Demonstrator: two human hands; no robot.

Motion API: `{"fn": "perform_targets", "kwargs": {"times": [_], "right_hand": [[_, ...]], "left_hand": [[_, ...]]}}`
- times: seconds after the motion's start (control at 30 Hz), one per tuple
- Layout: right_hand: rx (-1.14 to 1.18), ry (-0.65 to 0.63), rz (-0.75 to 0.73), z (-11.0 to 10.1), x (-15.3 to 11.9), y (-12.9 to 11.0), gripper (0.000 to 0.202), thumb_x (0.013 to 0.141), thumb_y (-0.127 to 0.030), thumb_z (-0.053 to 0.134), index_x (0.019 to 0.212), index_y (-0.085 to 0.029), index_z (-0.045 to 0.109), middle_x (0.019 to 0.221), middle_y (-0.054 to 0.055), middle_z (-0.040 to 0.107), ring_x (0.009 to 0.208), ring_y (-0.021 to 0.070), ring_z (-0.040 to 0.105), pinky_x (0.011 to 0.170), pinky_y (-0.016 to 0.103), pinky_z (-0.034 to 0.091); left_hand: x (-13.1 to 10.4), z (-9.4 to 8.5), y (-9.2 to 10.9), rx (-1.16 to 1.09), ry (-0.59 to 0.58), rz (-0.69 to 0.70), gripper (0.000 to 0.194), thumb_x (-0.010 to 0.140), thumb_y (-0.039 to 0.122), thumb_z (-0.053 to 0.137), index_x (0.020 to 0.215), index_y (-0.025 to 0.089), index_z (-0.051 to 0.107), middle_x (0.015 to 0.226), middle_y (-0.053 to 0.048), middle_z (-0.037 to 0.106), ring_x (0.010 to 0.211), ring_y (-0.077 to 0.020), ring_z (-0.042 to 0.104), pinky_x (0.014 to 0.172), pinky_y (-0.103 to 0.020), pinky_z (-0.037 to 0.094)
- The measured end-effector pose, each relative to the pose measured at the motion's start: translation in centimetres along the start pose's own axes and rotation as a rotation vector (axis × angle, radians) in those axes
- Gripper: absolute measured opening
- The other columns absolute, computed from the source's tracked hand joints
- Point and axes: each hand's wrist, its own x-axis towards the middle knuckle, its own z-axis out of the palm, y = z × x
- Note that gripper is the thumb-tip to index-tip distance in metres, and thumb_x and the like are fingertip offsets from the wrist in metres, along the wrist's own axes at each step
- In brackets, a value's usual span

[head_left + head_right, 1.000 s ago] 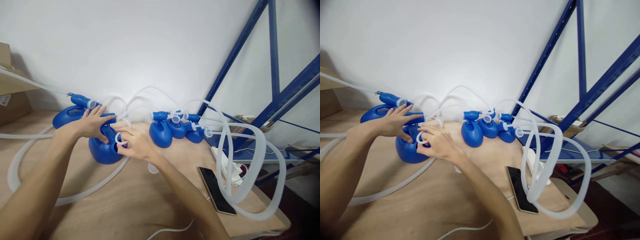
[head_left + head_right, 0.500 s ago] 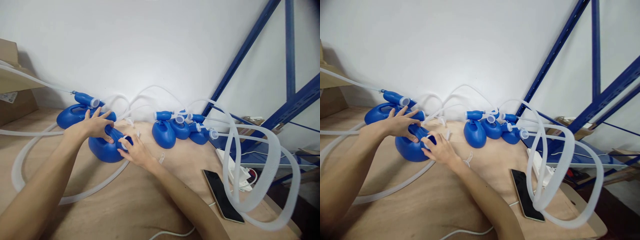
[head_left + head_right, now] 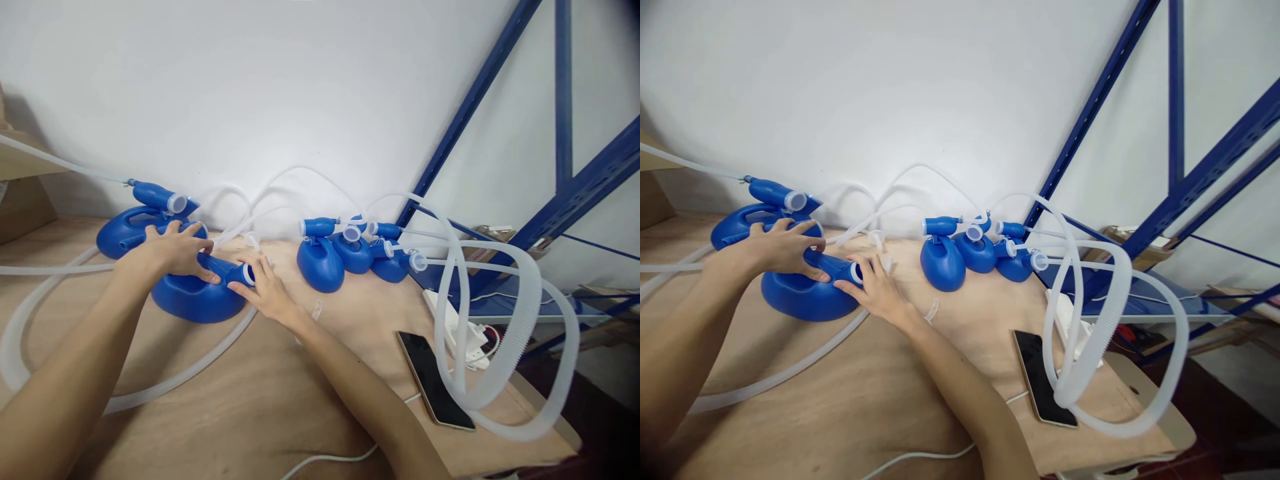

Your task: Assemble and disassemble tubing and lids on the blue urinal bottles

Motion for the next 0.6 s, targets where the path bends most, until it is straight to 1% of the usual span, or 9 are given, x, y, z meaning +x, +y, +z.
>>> {"fn": "perform_targets", "kwargs": {"times": [0.07,0.13,0.23,0.33,0.43,0.5,0.6], "right_hand": [[-0.046,0.011,0.016,0.1,0.3,0.0,0.058,0.097,-0.052,0.072,0.145,-0.024,0.054,0.142,0.012,0.06,0.133,0.0262,0.061,0.114,0.046,0.052],[-0.076,0.028,0.047,0.3,0.7,0.0,0.065,0.09,-0.055,0.079,0.142,-0.025,0.056,0.14,0.011,0.062,0.129,0.0287,0.064,0.11,0.048,0.054],[-0.05,0.081,0.074,0.6,1.6,0.2,0.069,0.083,-0.059,0.084,0.138,-0.027,0.059,0.138,0.01,0.066,0.129,0.0293,0.065,0.11,0.048,0.053],[0.005,0.111,0.082,0.8,2.3,0.6,0.066,0.086,-0.054,0.083,0.14,-0.026,0.057,0.142,0.009,0.066,0.137,0.0283,0.061,0.115,0.047,0.05],[0.043,0.13,0.056,1.1,2.7,1.1,0.063,0.089,-0.044,0.08,0.143,-0.022,0.055,0.146,0.011,0.064,0.14,0.0263,0.059,0.119,0.044,0.048],[0.044,0.151,0.021,1.3,2.9,1.3,0.063,0.09,-0.04,0.077,0.146,-0.02,0.054,0.147,0.013,0.064,0.141,0.0258,0.058,0.12,0.042,0.047],[0.006,0.178,0.008,1.9,3.1,1.4,0.067,0.091,-0.038,0.075,0.15,-0.019,0.051,0.143,0.014,0.065,0.137,0.0269,0.06,0.118,0.043,0.049]], "left_hand": [[-0.2,-0.2,0.1,0.008,-0.003,-0.002,0.072,0.07,0.077,0.079,0.123,0.028,0.077,0.17,-0.019,0.037,0.152,-0.0598,0.022,0.11,-0.082,0.029],[-0.4,-0.1,0.2,0.016,0.009,-0.003,0.072,0.069,0.078,0.078,0.122,0.029,0.077,0.168,-0.019,0.039,0.151,-0.0595,0.025,0.109,-0.081,0.03],[-0.4,0.4,-0.1,0.023,0.051,-0.017,0.079,0.066,0.083,0.076,0.125,0.031,0.077,0.167,-0.02,0.041,0.15,-0.0593,0.028,0.109,-0.081,0.03],[-0.3,1.3,-0.7,0.017,0.103,-0.025,0.084,0.065,0.085,0.072,0.131,0.032,0.077,0.166,-0.021,0.042,0.15,-0.0612,0.025,0.11,-0.083,0.026],[0.0,2.0,-1.1,-0.035,0.153,-0.023,0.081,0.063,0.083,0.074,0.125,0.033,0.08,0.163,-0.019,0.046,0.149,-0.064,0.025,0.111,-0.086,0.019],[0.1,2.3,-1.2,-0.066,0.182,-0.026,0.079,0.061,0.083,0.075,0.121,0.032,0.081,0.16,-0.02,0.049,0.148,-0.0661,0.025,0.11,-0.088,0.015],[0.1,2.6,-1.2,-0.033,0.193,-0.032,0.082,0.063,0.085,0.072,0.123,0.03,0.081,0.159,-0.022,0.049,0.146,-0.0671,0.025,0.107,-0.09,0.019]]}}
